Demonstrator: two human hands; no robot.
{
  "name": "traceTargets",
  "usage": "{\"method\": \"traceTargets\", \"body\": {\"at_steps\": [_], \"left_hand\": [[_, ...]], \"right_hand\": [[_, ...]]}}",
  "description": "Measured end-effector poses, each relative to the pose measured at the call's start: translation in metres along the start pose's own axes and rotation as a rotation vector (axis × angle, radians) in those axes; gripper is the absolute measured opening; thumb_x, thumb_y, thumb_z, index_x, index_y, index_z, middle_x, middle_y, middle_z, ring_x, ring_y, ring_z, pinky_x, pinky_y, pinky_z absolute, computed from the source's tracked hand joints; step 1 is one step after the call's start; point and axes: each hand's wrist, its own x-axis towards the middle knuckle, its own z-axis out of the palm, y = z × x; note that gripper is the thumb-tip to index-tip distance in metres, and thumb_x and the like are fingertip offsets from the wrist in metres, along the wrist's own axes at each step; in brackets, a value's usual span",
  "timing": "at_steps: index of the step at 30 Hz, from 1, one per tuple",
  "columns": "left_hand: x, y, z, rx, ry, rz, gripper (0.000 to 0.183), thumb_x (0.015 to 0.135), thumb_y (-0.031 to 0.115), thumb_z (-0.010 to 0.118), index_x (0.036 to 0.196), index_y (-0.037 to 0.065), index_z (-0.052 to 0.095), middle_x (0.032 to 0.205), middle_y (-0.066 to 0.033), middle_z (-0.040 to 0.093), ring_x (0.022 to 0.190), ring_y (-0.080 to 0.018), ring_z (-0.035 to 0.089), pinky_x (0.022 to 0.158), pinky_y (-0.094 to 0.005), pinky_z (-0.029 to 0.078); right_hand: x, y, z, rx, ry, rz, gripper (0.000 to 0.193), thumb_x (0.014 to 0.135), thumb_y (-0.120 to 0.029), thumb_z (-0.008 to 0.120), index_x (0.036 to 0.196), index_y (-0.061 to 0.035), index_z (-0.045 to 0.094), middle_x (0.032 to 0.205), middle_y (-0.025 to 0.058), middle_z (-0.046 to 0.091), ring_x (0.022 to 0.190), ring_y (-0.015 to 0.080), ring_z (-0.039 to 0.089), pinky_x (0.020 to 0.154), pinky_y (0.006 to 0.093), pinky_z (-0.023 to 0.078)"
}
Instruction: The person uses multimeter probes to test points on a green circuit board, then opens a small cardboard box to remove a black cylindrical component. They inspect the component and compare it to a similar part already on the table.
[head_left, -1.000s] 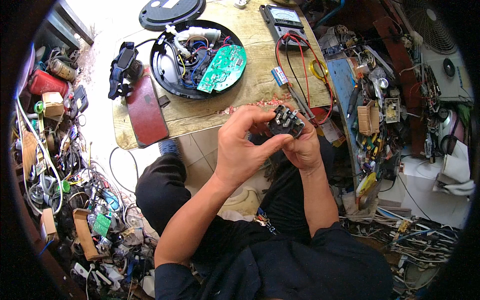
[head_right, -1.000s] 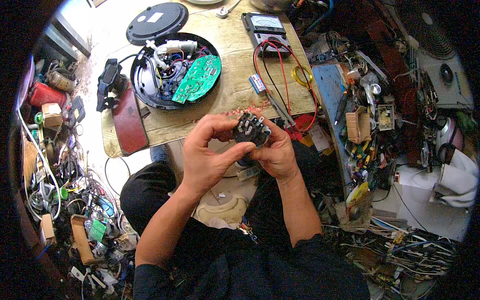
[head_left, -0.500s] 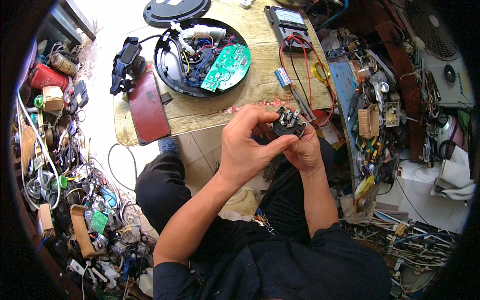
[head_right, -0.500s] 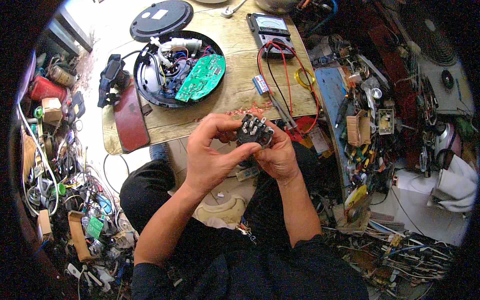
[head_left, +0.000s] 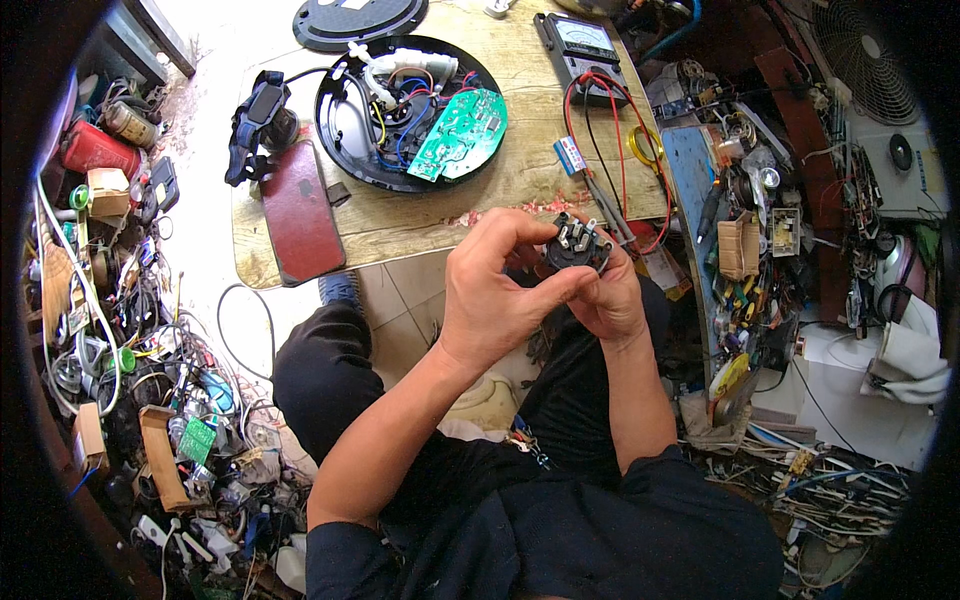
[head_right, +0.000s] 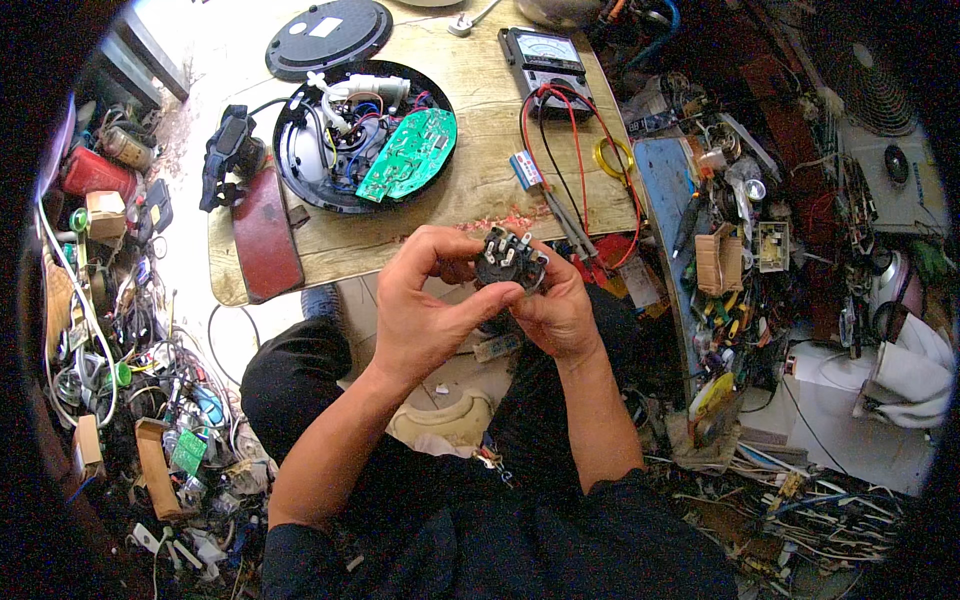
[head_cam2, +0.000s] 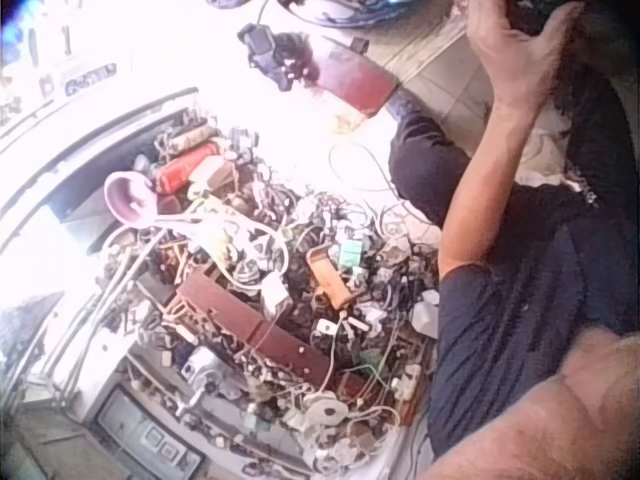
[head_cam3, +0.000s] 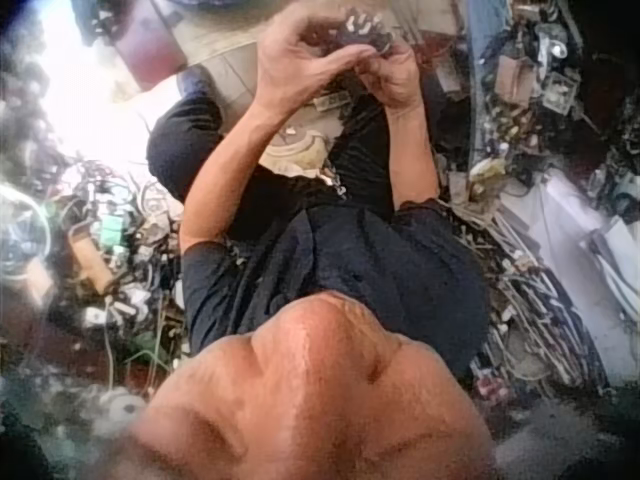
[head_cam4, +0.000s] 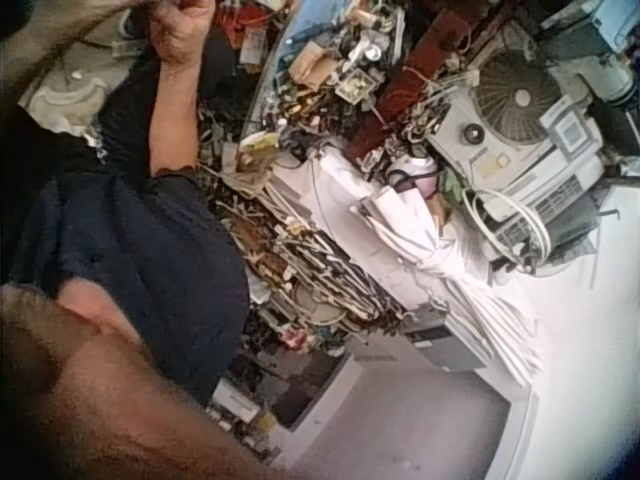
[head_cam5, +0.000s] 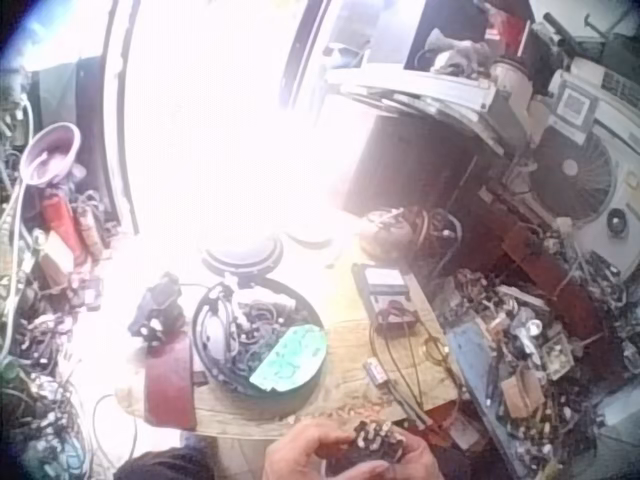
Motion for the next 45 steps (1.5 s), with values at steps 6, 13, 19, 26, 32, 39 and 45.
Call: {"method": "traceTargets", "body": {"at_steps": [6,13,19,26,32,39,45], "left_hand": [[0.001,0.000,0.000,-0.002,0.003,0.009,0.044,0.074,0.019,0.096,0.106,0.003,0.071,0.104,-0.0052,0.070,0.085,-0.0111,0.065,0.075,-0.0265,0.054],[0.000,0.003,0.000,-0.038,-0.016,-0.002,0.044,0.075,0.015,0.095,0.111,0.003,0.072,0.107,-0.0069,0.071,0.089,-0.0123,0.067,0.079,-0.0275,0.055],[-0.001,-0.007,0.004,-0.082,-0.005,0.015,0.040,0.081,0.005,0.086,0.117,-0.002,0.070,0.102,-0.0082,0.073,0.084,-0.0132,0.070,0.078,-0.0275,0.057],[-0.008,-0.016,0.008,-0.331,-0.027,-0.191,0.053,0.089,0.002,0.078,0.138,-0.004,0.059,0.125,-0.0108,0.070,0.105,-0.0142,0.069,0.094,-0.0298,0.055],[-0.009,-0.012,0.007,-0.407,-0.028,-0.285,0.047,0.097,-0.001,0.065,0.142,-0.004,0.053,0.131,-0.0119,0.067,0.116,-0.0150,0.066,0.103,-0.0299,0.051],[-0.009,-0.019,0.003,-0.595,-0.071,-0.420,0.040,0.108,0.010,0.050,0.145,-0.003,0.049,0.138,-0.0112,0.062,0.124,-0.0198,0.062,0.108,-0.0352,0.050],[-0.018,-0.029,0.009,-0.737,-0.115,-0.390,0.049,0.112,0.027,0.051,0.151,-0.002,0.043,0.142,-0.0117,0.060,0.129,-0.0222,0.060,0.109,-0.0371,0.050]], "right_hand": [[0.000,-0.002,-0.001,0.007,-0.012,0.006,0.085,0.081,-0.003,0.086,0.155,0.0003,0.044,0.146,0.0119,0.060,0.131,0.0238,0.061,0.111,0.0396,0.050],[0.001,-0.004,-0.001,-0.032,0.033,-0.033,0.088,0.078,0.001,0.087,0.155,-0.0018,0.045,0.148,0.0125,0.059,0.135,0.0259,0.059,0.115,0.0418,0.046],[0.005,-0.008,0.005,-0.099,0.038,-0.114,0.088,0.071,0.009,0.084,0.152,-0.0027,0.050,0.145,0.0121,0.061,0.134,0.0270,0.059,0.116,0.0429,0.045],[0.006,-0.007,0.002,-0.207,0.069,-0.189,0.087,0.070,0.013,0.080,0.151,-0.0029,0.051,0.143,0.0122,0.062,0.133,0.0273,0.060,0.116,0.0433,0.045],[0.009,-0.005,0.007,-0.395,0.065,-0.287,0.086,0.069,0.012,0.083,0.148,-0.0005,0.052,0.143,0.0127,0.061,0.134,0.0252,0.058,0.114,0.0407,0.046],[0.006,0.003,0.012,-0.874,0.140,-0.495,0.080,0.070,0.003,0.090,0.143,-0.0012,0.058,0.142,0.0127,0.062,0.129,0.0237,0.060,0.107,0.0359,0.049],[0.004,0.000,0.019,-1.068,0.177,-0.593,0.077,0.069,-0.008,0.094,0.139,-0.0024,0.061,0.138,0.0143,0.065,0.126,0.0278,0.062,0.106,0.0375,0.051]]}}
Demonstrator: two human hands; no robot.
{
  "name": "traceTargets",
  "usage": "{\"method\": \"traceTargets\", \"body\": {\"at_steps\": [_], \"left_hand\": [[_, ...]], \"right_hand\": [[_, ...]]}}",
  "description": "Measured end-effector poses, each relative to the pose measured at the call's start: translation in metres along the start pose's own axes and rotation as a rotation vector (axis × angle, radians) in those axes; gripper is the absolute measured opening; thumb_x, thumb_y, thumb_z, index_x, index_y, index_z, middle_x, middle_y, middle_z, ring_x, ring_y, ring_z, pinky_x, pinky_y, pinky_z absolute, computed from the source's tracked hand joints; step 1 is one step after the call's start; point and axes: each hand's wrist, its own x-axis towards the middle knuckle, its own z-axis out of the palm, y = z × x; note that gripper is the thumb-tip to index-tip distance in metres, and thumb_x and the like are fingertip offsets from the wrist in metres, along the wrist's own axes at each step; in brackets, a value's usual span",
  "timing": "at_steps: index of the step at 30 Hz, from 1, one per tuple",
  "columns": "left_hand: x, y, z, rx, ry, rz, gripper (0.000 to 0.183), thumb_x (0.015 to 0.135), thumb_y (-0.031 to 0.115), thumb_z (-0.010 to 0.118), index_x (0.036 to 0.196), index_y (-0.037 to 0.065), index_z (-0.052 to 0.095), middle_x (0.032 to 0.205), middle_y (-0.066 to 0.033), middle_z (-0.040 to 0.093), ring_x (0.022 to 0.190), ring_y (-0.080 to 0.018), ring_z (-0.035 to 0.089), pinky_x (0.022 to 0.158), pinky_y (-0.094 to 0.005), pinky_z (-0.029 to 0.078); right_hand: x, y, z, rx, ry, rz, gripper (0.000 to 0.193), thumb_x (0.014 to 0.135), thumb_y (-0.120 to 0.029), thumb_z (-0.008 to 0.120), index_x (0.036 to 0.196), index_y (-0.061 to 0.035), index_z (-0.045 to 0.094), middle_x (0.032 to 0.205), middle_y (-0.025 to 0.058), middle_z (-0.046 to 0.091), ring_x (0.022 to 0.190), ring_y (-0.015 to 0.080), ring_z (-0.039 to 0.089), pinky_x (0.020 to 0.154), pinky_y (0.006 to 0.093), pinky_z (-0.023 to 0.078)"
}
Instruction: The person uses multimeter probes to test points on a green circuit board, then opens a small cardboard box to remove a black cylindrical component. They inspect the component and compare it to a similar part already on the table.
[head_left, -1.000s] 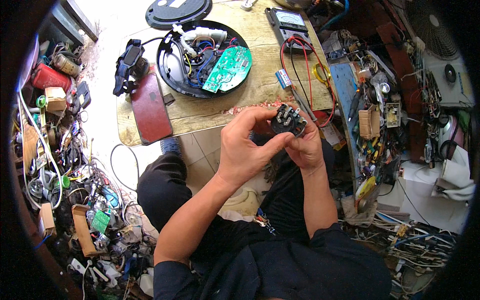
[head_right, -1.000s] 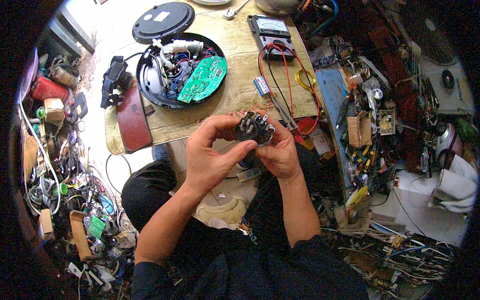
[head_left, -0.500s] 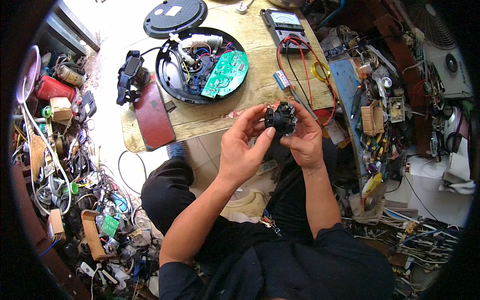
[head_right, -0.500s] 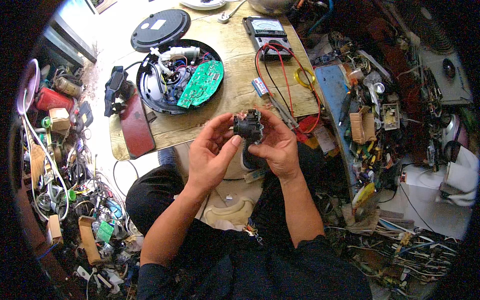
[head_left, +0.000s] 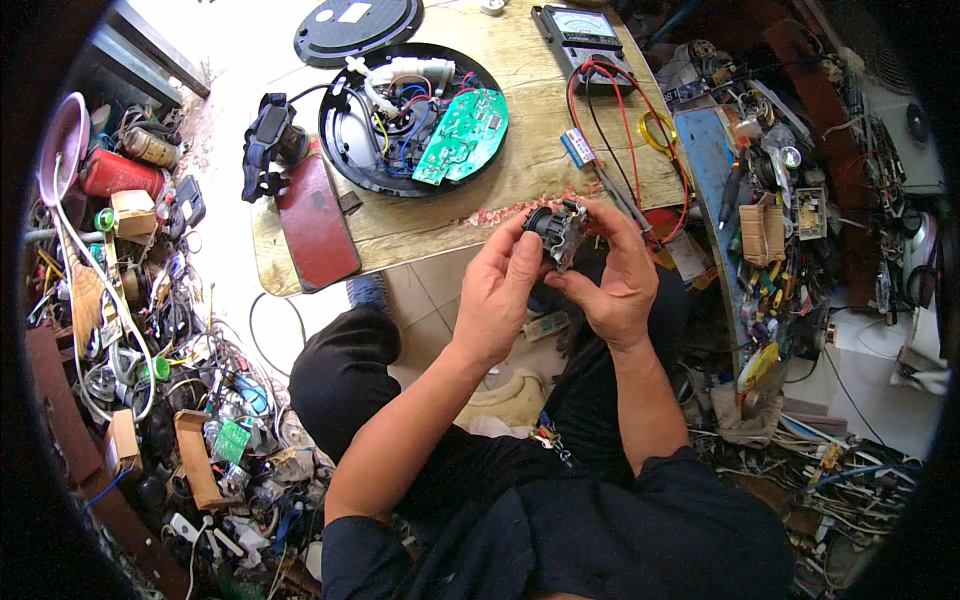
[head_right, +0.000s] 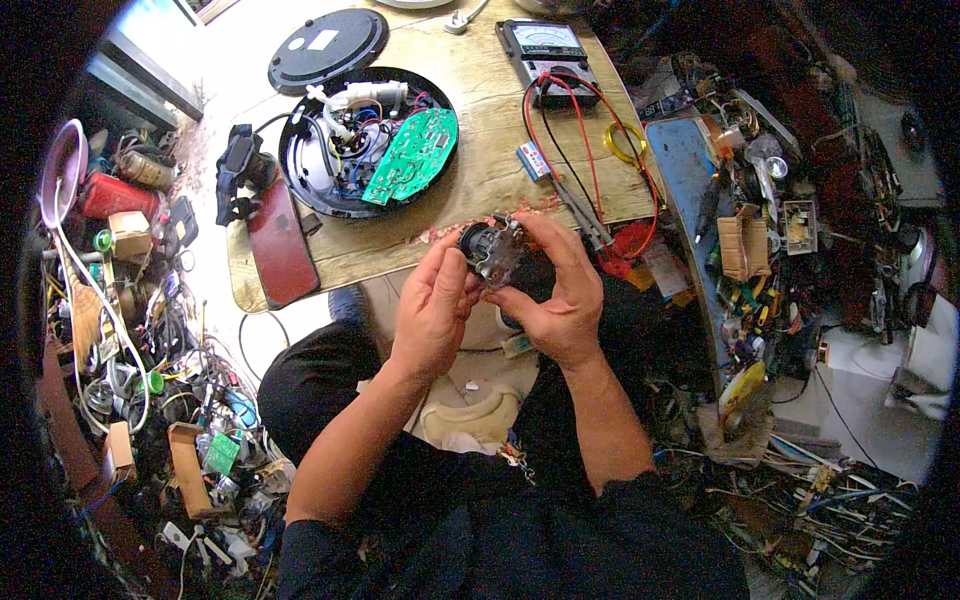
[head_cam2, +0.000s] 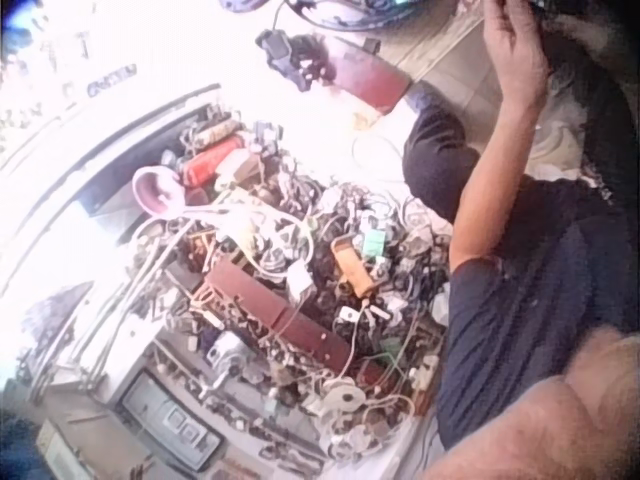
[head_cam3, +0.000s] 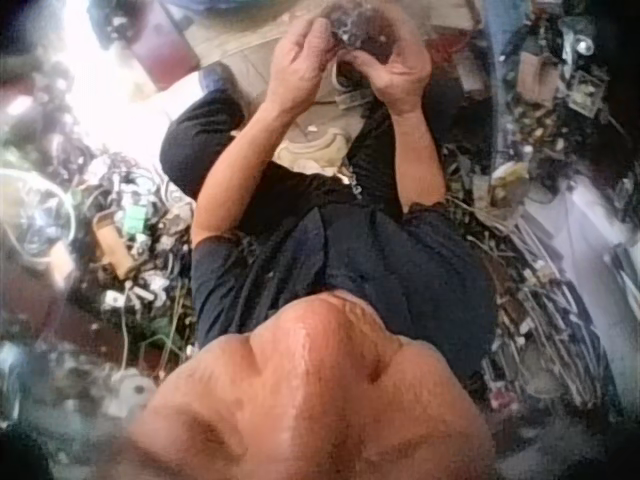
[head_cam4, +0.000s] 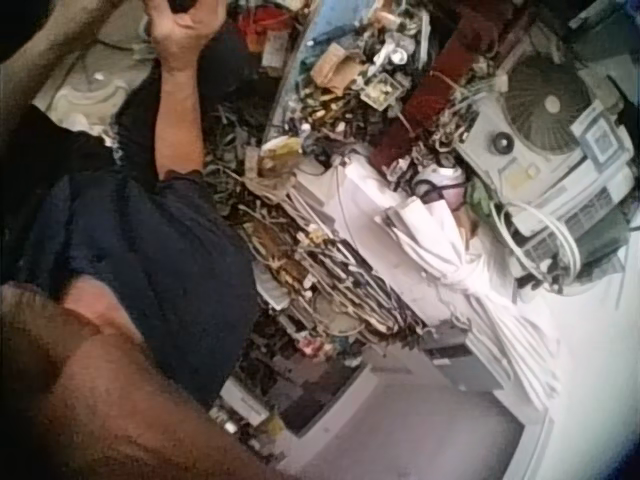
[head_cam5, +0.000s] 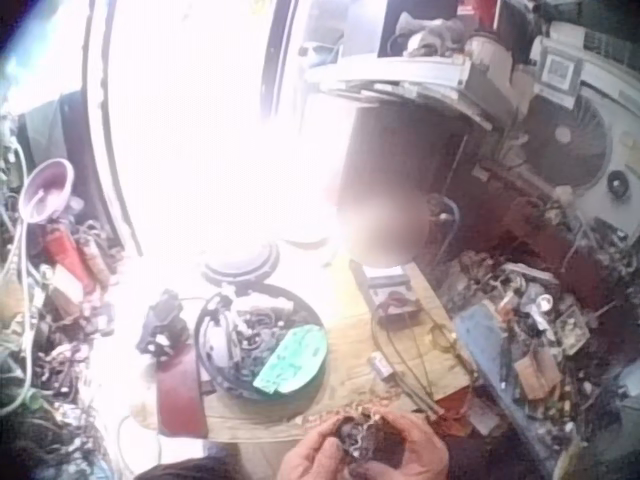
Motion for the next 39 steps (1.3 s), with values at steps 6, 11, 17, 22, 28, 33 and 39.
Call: {"method": "traceTargets", "body": {"at_steps": [6,11,17,22,28,33,39], "left_hand": [[0.000,0.005,0.011,0.021,-0.011,-0.036,0.052,0.105,0.014,0.064,0.149,-0.003,0.042,0.131,-0.0125,0.064,0.118,-0.0181,0.065,0.104,-0.0336,0.052],[-0.001,0.004,0.012,-0.079,0.013,-0.145,0.053,0.103,0.014,0.066,0.149,-0.002,0.042,0.130,-0.0135,0.064,0.112,-0.0225,0.069,0.100,-0.0374,0.056],[-0.003,0.004,0.008,-0.206,-0.011,-0.247,0.044,0.106,0.021,0.060,0.144,0.001,0.049,0.128,-0.0106,0.065,0.109,-0.0217,0.070,0.095,-0.0363,0.058],[-0.005,-0.001,0.002,-0.216,0.015,-0.274,0.038,0.106,0.021,0.058,0.139,0.003,0.053,0.127,-0.0074,0.065,0.109,-0.0194,0.069,0.094,-0.0356,0.058],[-0.006,0.003,0.006,-0.221,0.007,-0.299,0.036,0.106,0.021,0.058,0.137,0.003,0.053,0.127,-0.0066,0.065,0.111,-0.0179,0.068,0.094,-0.0360,0.058],[-0.006,0.001,0.004,-0.209,0.002,-0.304,0.036,0.107,0.022,0.056,0.137,0.004,0.053,0.128,-0.0068,0.065,0.111,-0.0178,0.068,0.095,-0.0357,0.057],[-0.004,0.000,0.005,-0.325,0.015,-0.311,0.039,0.111,0.032,0.048,0.138,0.004,0.052,0.130,-0.0091,0.065,0.115,-0.0206,0.068,0.097,-0.0370,0.057]], "right_hand": [[-0.002,0.007,0.000,-0.103,0.009,-0.135,0.075,0.070,-0.012,0.093,0.137,-0.0035,0.063,0.138,0.0157,0.066,0.126,0.0335,0.063,0.108,0.0445,0.048],[-0.004,0.009,0.000,-0.107,-0.016,-0.166,0.075,0.069,-0.011,0.092,0.138,-0.0035,0.062,0.139,0.0160,0.065,0.129,0.0342,0.061,0.110,0.0446,0.046],[-0.001,-0.003,0.002,0.170,-0.084,0.001,0.073,0.078,-0.010,0.083,0.145,-0.0002,0.056,0.147,0.0179,0.058,0.136,0.0327,0.055,0.117,0.0444,0.039],[-0.001,-0.004,0.004,0.523,-0.112,0.251,0.066,0.090,-0.007,0.068,0.152,0.0026,0.047,0.155,0.0174,0.050,0.137,0.0279,0.054,0.117,0.0420,0.041],[-0.004,-0.015,0.005,0.610,-0.086,0.414,0.060,0.093,-0.001,0.062,0.151,0.0016,0.049,0.153,0.0165,0.051,0.133,0.0223,0.055,0.095,0.0319,0.060],[-0.006,-0.009,0.005,0.513,-0.085,0.371,0.055,0.095,0.002,0.059,0.149,0.0011,0.051,0.142,0.0158,0.058,0.120,0.0212,0.063,0.079,0.0338,0.066],[-0.002,-0.027,0.006,0.586,-0.044,0.552,0.053,0.095,0.003,0.059,0.147,0.0022,0.051,0.130,0.0146,0.063,0.106,0.0192,0.068,0.072,0.0331,0.067]]}}
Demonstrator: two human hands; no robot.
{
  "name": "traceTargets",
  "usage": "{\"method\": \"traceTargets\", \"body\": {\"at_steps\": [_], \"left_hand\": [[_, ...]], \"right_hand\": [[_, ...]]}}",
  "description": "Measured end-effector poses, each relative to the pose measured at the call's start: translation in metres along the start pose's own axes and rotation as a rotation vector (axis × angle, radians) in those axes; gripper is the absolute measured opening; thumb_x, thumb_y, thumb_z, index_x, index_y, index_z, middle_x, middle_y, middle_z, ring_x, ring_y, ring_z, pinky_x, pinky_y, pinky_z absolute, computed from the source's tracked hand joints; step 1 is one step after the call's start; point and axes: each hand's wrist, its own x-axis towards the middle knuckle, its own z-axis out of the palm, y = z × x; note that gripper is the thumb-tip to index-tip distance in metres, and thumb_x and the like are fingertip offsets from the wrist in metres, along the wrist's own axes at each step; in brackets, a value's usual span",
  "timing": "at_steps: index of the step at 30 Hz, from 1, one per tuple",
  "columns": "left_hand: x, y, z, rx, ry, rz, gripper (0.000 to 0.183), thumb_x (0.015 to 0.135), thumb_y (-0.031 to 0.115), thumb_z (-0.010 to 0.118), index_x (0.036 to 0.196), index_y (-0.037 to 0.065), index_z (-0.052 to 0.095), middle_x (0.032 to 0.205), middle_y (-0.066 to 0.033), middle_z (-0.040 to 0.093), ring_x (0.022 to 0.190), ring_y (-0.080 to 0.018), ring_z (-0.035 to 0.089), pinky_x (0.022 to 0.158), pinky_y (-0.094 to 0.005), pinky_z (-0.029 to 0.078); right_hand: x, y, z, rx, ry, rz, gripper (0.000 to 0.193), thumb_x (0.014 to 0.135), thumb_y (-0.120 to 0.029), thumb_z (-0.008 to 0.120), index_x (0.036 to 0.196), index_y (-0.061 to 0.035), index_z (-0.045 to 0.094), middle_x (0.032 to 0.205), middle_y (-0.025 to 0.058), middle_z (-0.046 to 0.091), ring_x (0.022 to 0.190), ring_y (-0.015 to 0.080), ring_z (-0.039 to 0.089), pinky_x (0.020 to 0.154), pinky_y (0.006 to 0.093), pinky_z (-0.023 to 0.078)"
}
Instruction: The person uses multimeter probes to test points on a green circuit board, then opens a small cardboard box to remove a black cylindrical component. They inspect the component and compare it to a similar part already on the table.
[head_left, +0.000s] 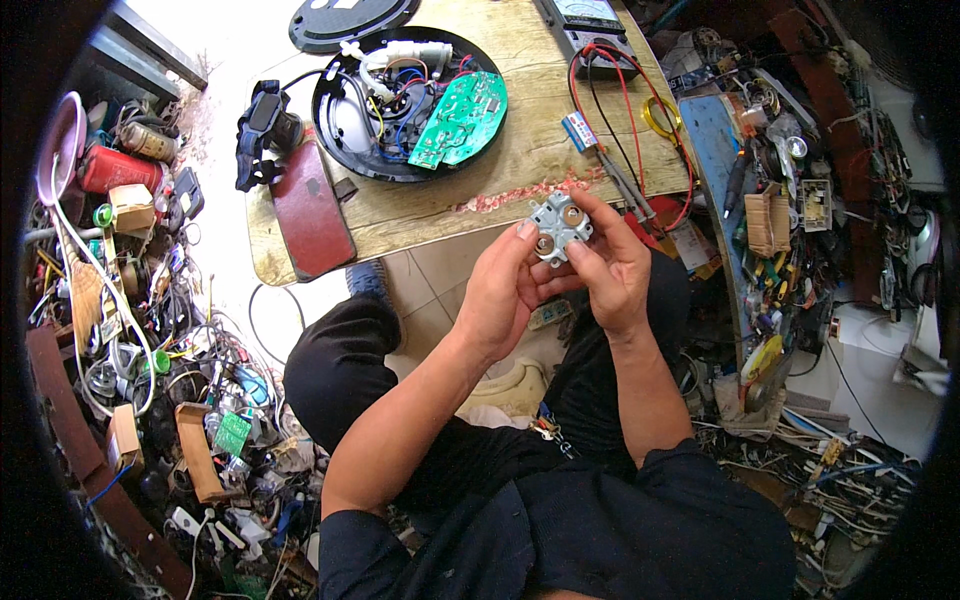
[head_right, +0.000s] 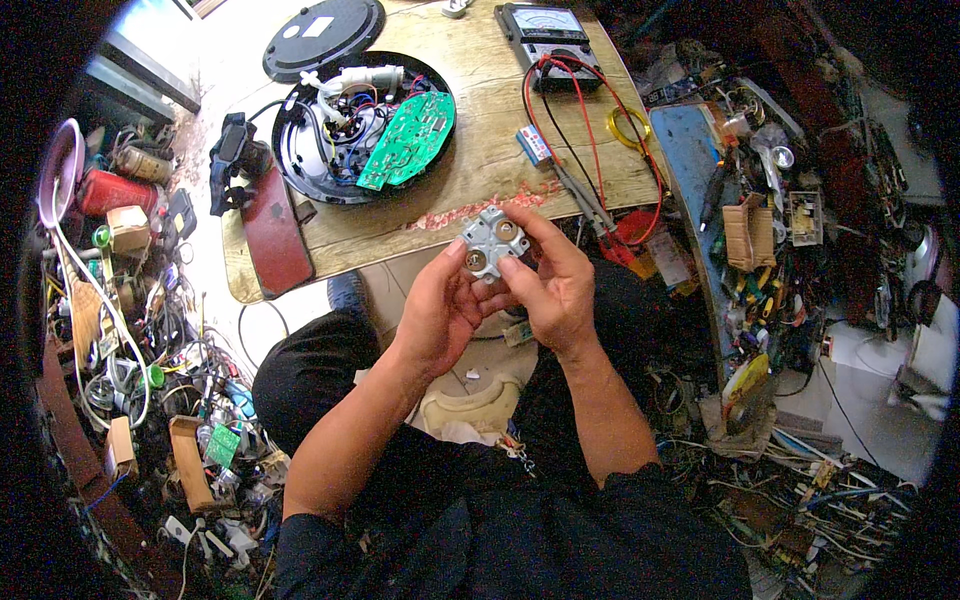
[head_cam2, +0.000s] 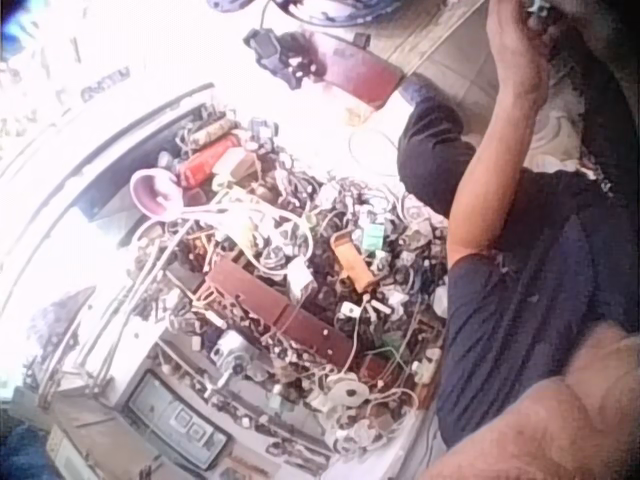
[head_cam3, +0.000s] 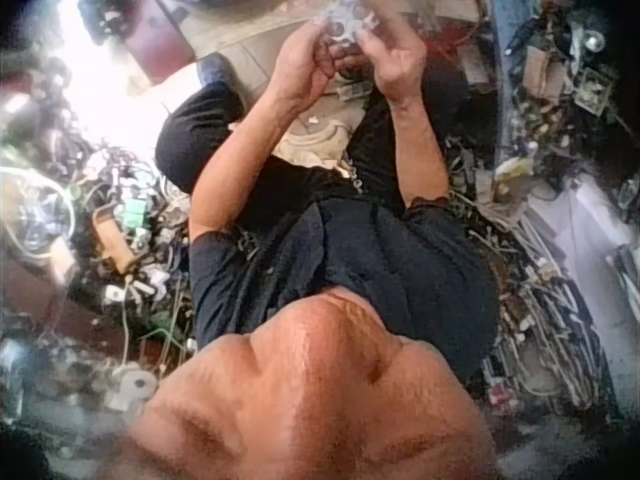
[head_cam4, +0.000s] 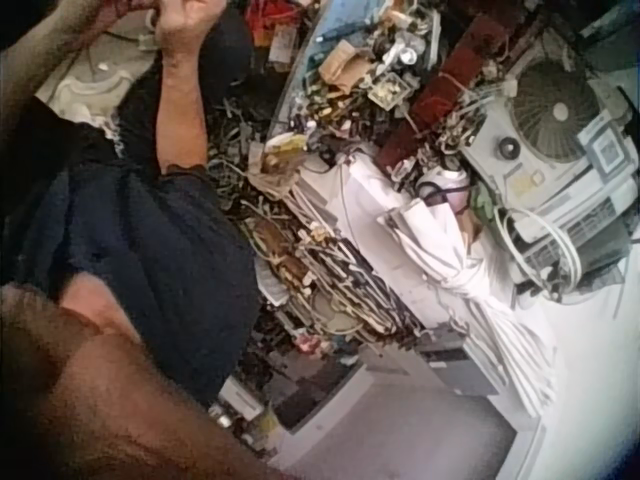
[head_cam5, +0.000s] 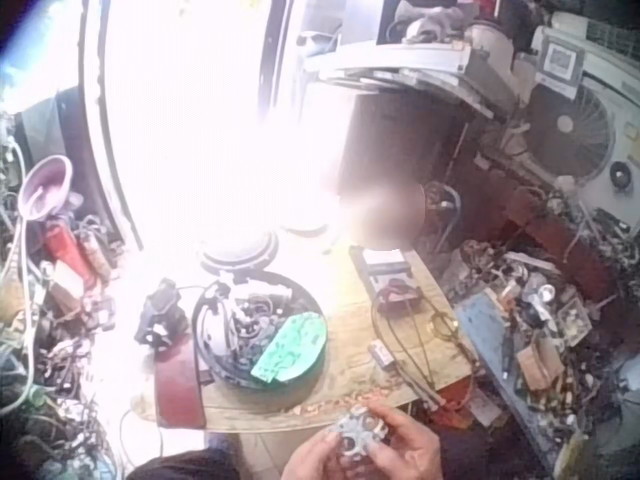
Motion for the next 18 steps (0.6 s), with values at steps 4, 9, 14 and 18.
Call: {"method": "traceTargets", "body": {"at_steps": [4,9,14,18], "left_hand": [[0.001,-0.002,-0.001,-0.016,0.000,0.012,0.040,0.111,0.033,0.046,0.139,0.004,0.051,0.131,-0.0098,0.064,0.116,-0.0220,0.068,0.097,-0.0378,0.057],[0.000,-0.002,0.000,0.069,0.002,0.113,0.045,0.108,0.022,0.055,0.147,0.001,0.043,0.135,-0.0105,0.061,0.121,-0.0194,0.063,0.100,-0.0365,0.055],[-0.001,-0.003,0.000,0.279,-0.041,0.270,0.062,0.102,0.011,0.068,0.154,-0.001,0.036,0.140,-0.0118,0.054,0.127,-0.0179,0.056,0.109,-0.0342,0.046],[-0.004,0.000,0.007,0.407,-0.049,0.365,0.068,0.098,0.006,0.072,0.155,-0.001,0.036,0.141,-0.0124,0.053,0.127,-0.0183,0.056,0.110,-0.0345,0.045]], "right_hand": [[0.002,0.009,-0.003,-0.059,0.006,-0.083,0.051,0.095,0.003,0.059,0.146,0.0026,0.052,0.129,0.0147,0.064,0.105,0.0200,0.069,0.071,0.0325,0.067],[0.005,0.014,-0.012,-0.131,-0.035,-0.208,0.052,0.091,0.008,0.064,0.142,0.0014,0.056,0.140,0.0174,0.061,0.124,0.0254,0.063,0.101,0.0389,0.056],[0.010,0.021,-0.026,-0.137,-0.124,-0.363,0.054,0.084,0.014,0.073,0.134,-0.0023,0.062,0.146,0.0211,0.059,0.136,0.0304,0.057,0.116,0.0417,0.043],[0.011,0.022,-0.029,-0.189,-0.153,-0.436,0.050,0.084,0.010,0.076,0.131,-0.0023,0.063,0.142,0.0220,0.062,0.136,0.0327,0.057,0.117,0.0450,0.041]]}}
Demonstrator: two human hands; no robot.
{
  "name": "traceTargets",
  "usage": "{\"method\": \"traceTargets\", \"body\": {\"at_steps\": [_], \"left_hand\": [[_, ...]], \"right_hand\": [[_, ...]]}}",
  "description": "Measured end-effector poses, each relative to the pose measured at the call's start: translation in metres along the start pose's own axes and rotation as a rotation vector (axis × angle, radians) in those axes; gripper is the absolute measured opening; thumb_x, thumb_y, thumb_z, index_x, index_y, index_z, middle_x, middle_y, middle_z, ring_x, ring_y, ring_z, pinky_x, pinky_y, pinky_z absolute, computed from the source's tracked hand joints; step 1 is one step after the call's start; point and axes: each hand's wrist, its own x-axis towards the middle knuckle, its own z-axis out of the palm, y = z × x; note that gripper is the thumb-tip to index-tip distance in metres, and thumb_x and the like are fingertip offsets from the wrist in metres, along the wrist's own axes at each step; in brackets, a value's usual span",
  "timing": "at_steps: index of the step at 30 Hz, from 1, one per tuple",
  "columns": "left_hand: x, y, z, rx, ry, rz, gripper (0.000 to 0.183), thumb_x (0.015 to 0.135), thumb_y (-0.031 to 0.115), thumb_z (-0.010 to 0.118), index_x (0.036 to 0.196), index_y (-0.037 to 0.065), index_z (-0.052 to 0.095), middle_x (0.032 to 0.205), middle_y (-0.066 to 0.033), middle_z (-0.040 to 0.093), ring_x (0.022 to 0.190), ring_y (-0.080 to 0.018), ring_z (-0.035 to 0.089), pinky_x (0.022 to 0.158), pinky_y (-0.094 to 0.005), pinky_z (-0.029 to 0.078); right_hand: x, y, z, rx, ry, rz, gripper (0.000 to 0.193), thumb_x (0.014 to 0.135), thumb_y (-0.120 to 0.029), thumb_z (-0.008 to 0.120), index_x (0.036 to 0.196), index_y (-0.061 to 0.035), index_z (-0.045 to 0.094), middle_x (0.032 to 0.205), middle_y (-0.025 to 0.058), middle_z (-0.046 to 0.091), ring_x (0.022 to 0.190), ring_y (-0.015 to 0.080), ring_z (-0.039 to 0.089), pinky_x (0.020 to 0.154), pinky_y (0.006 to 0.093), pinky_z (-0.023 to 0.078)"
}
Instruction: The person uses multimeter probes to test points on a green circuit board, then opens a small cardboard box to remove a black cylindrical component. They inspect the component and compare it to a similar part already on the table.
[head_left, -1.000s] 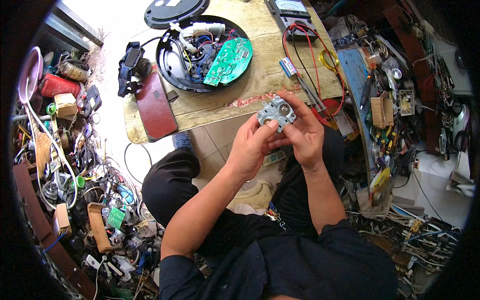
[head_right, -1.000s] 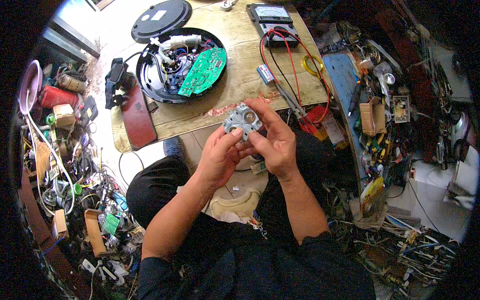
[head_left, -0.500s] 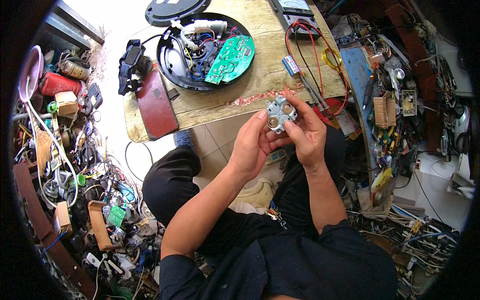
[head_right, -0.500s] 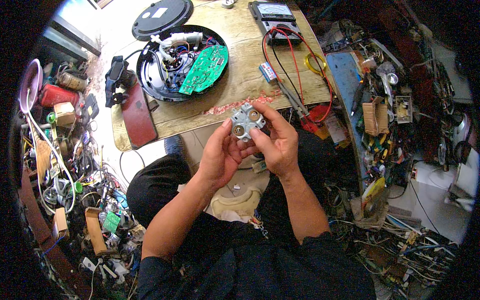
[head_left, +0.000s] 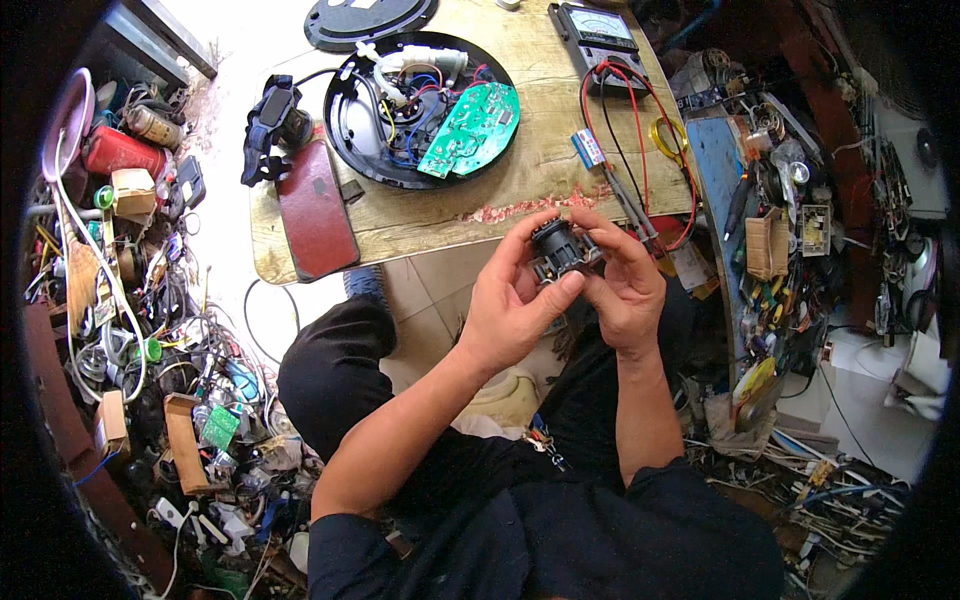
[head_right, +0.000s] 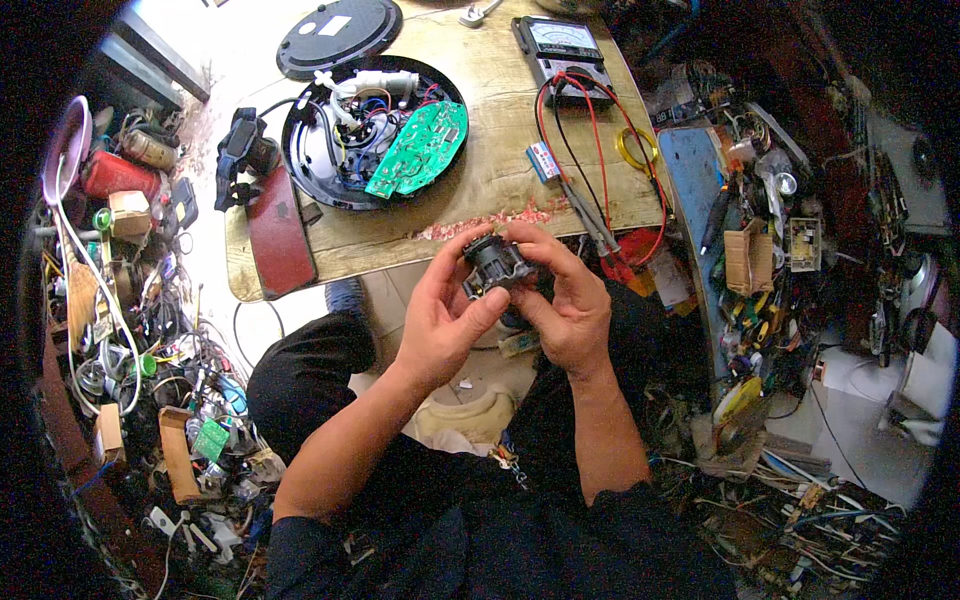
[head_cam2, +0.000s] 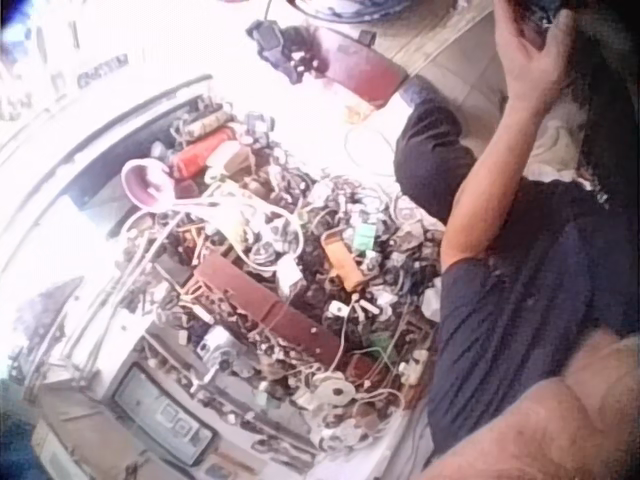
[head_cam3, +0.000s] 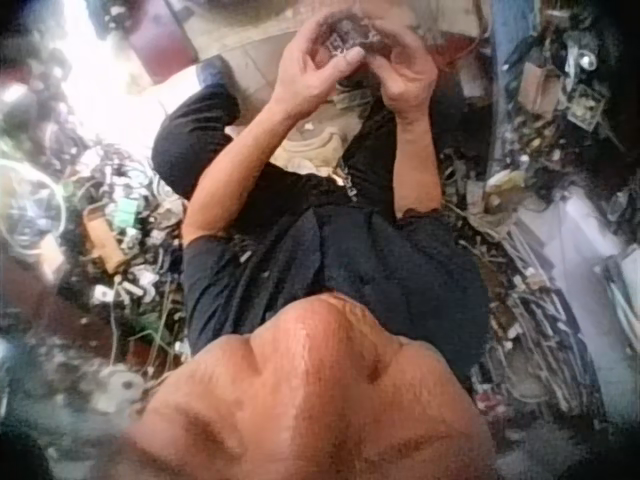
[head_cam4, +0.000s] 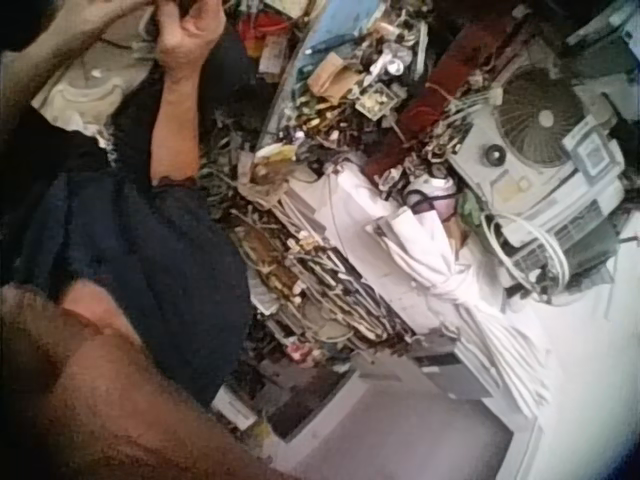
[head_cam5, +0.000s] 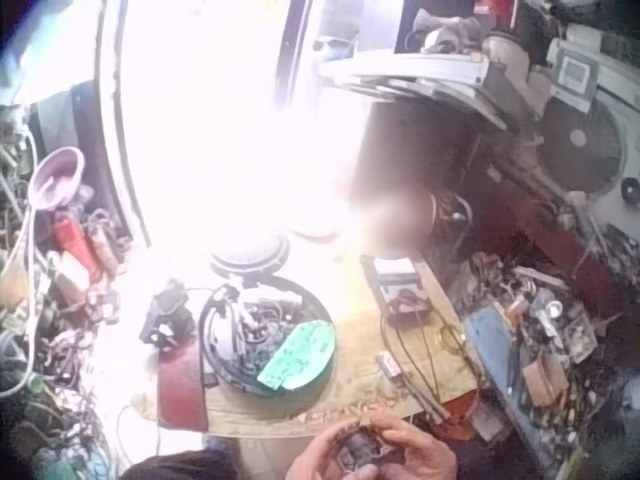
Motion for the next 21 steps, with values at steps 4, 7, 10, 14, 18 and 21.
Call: {"method": "traceTargets", "body": {"at_steps": [4,7,10,14,18,21], "left_hand": [[0.000,-0.001,0.002,0.055,-0.007,0.056,0.070,0.095,0.002,0.074,0.154,-0.001,0.037,0.140,-0.0111,0.054,0.126,-0.0179,0.057,0.109,-0.0343,0.046],[0.000,0.000,0.002,0.109,-0.017,0.095,0.070,0.092,0.000,0.075,0.153,-0.001,0.040,0.138,-0.0102,0.055,0.125,-0.0178,0.058,0.108,-0.0340,0.048],[0.000,0.000,0.000,0.183,-0.026,0.098,0.069,0.090,0.000,0.077,0.150,0.000,0.045,0.138,-0.0110,0.057,0.124,-0.0179,0.060,0.106,-0.0341,0.050],[0.000,-0.006,-0.002,0.275,-0.018,0.143,0.066,0.086,0.000,0.078,0.146,0.001,0.050,0.140,-0.0132,0.059,0.124,-0.0193,0.062,0.103,-0.0341,0.053],[0.002,-0.010,-0.006,0.406,-0.008,0.224,0.059,0.085,0.000,0.078,0.140,0.002,0.056,0.139,-0.0141,0.062,0.122,-0.0199,0.063,0.101,-0.0334,0.053],[0.002,-0.009,-0.004,0.416,0.005,0.211,0.055,0.086,0.000,0.077,0.138,0.001,0.058,0.135,-0.0133,0.065,0.120,-0.0188,0.065,0.101,-0.0327,0.053]], "right_hand": [[0.002,-0.004,0.002,-0.003,-0.011,-0.021,0.051,0.082,0.013,0.074,0.130,-0.0015,0.063,0.142,0.0224,0.062,0.136,0.0338,0.057,0.117,0.0457,0.041],[-0.002,0.000,-0.001,-0.027,-0.007,-0.017,0.050,0.081,0.015,0.070,0.128,-0.0009,0.065,0.141,0.0225,0.063,0.136,0.0336,0.057,0.117,0.0457,0.041],[-0.006,0.000,-0.003,-0.003,0.014,0.011,0.050,0.080,0.017,0.068,0.126,-0.0003,0.066,0.140,0.0222,0.063,0.134,0.0329,0.058,0.116,0.0449,0.042],[-0.005,0.001,-0.005,0.046,0.022,0.028,0.050,0.078,0.019,0.068,0.125,0.0010,0.067,0.139,0.0213,0.063,0.132,0.0315,0.060,0.114,0.0426,0.045],[-0.007,0.001,-0.004,0.071,0.030,0.051,0.053,0.075,0.022,0.066,0.125,0.0025,0.066,0.140,0.0196,0.062,0.131,0.0296,0.060,0.112,0.0400,0.048],[-0.009,0.003,-0.005,0.058,0.046,0.067,0.054,0.075,0.024,0.065,0.125,0.0029,0.066,0.139,0.0178,0.062,0.131,0.0281,0.060,0.112,0.0390,0.049]]}}
